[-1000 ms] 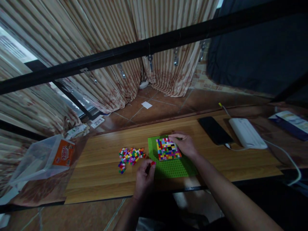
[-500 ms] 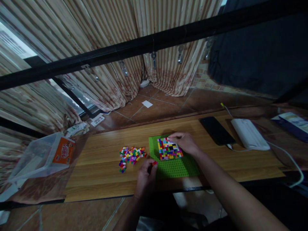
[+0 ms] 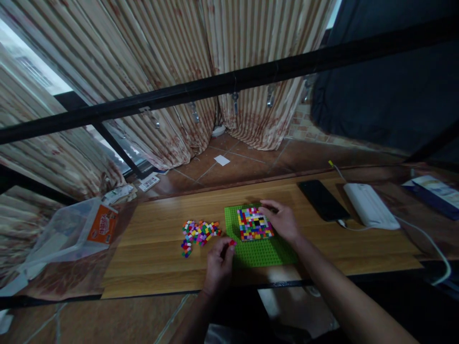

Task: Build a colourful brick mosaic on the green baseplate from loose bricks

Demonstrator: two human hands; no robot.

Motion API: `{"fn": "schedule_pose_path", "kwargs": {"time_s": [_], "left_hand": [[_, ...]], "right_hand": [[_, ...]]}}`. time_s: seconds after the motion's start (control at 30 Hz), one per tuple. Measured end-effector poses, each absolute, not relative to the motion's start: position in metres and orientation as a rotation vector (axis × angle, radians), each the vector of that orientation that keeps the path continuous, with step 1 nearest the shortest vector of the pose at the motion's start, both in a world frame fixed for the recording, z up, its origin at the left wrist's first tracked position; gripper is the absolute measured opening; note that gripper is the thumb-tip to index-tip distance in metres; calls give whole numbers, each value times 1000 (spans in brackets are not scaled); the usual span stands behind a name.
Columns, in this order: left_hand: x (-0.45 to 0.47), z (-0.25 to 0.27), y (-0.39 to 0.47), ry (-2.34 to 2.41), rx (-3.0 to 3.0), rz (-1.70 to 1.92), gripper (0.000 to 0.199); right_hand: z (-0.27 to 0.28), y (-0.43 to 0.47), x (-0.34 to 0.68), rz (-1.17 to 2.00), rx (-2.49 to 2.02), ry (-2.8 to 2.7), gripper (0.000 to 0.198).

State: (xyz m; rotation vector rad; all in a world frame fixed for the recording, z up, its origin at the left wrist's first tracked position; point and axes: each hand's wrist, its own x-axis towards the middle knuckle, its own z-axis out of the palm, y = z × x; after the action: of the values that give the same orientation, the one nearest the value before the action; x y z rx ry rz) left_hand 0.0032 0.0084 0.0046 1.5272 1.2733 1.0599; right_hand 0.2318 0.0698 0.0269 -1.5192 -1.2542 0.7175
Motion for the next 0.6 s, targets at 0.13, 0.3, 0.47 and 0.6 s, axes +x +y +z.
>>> {"fn": "schedule_pose_path", "kwargs": {"time_s": [0.13, 0.3, 0.47, 0.6], "left_hand": [[5, 4, 8, 1249, 1435, 1098, 19], [7, 8, 8, 1203, 1342, 1144, 23], [4, 12, 8, 1169, 1394, 1154, 23], [2, 13, 7, 1156, 1415, 1163, 24]], "right_hand": [[40, 37, 215, 436, -1446, -1230, 24], [54, 1, 182, 500, -1386, -1460, 18], [44, -11, 150, 531, -1441, -1684, 19], [39, -9, 138, 417, -1550, -1768, 19]]}}
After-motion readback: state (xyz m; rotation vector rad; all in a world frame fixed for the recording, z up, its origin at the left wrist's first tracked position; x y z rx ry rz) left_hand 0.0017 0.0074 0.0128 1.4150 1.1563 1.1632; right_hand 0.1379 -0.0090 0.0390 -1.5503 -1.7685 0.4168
